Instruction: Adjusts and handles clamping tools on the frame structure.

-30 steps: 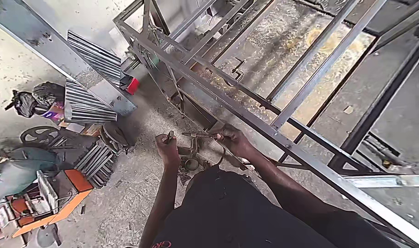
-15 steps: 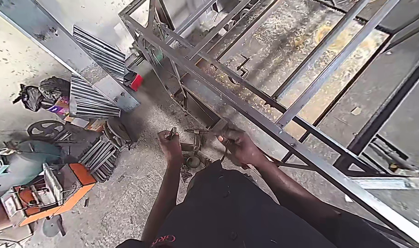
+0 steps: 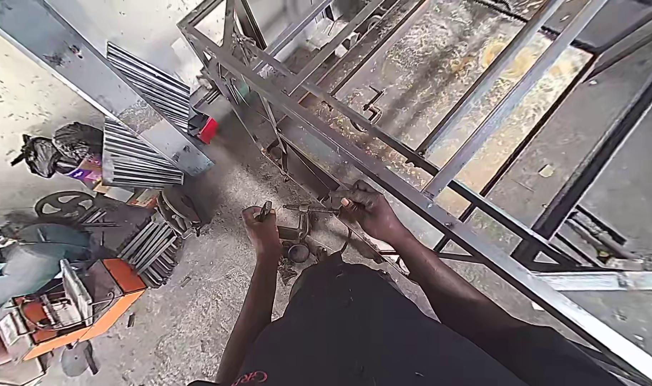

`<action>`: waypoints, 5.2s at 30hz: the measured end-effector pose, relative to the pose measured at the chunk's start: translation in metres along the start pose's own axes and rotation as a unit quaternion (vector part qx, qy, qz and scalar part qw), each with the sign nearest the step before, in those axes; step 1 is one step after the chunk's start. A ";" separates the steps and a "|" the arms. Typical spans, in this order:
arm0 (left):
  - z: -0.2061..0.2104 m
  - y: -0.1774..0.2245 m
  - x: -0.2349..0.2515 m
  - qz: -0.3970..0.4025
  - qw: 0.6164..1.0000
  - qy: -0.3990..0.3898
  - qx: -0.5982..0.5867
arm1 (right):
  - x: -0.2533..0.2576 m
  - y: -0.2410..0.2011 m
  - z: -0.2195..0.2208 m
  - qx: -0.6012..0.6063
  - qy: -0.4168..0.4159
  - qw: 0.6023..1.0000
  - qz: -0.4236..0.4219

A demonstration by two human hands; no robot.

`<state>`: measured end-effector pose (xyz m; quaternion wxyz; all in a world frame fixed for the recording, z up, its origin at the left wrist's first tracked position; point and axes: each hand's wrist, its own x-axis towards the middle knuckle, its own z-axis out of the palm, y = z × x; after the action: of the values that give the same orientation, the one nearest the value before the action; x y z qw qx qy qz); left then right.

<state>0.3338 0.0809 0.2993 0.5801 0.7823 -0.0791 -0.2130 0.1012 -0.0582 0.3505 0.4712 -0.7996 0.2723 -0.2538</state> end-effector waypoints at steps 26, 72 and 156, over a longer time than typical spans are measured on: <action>0.010 0.006 -0.013 0.012 0.998 -0.036 -0.053 | -0.017 0.015 0.003 -0.020 -0.027 0.999 0.017; 0.300 -0.249 -0.200 -0.413 0.814 -0.408 -0.016 | -0.160 0.246 -0.108 -0.253 -0.037 0.841 0.477; 0.314 -0.267 -0.192 -0.375 0.798 -0.469 -0.047 | -0.170 0.280 -0.128 -0.388 -0.106 0.856 0.325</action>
<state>-0.0049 -0.0380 0.0199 0.3823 0.5269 -0.0321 -0.7584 -0.1611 -0.1364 0.1304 0.2044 -0.8059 0.5411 0.1262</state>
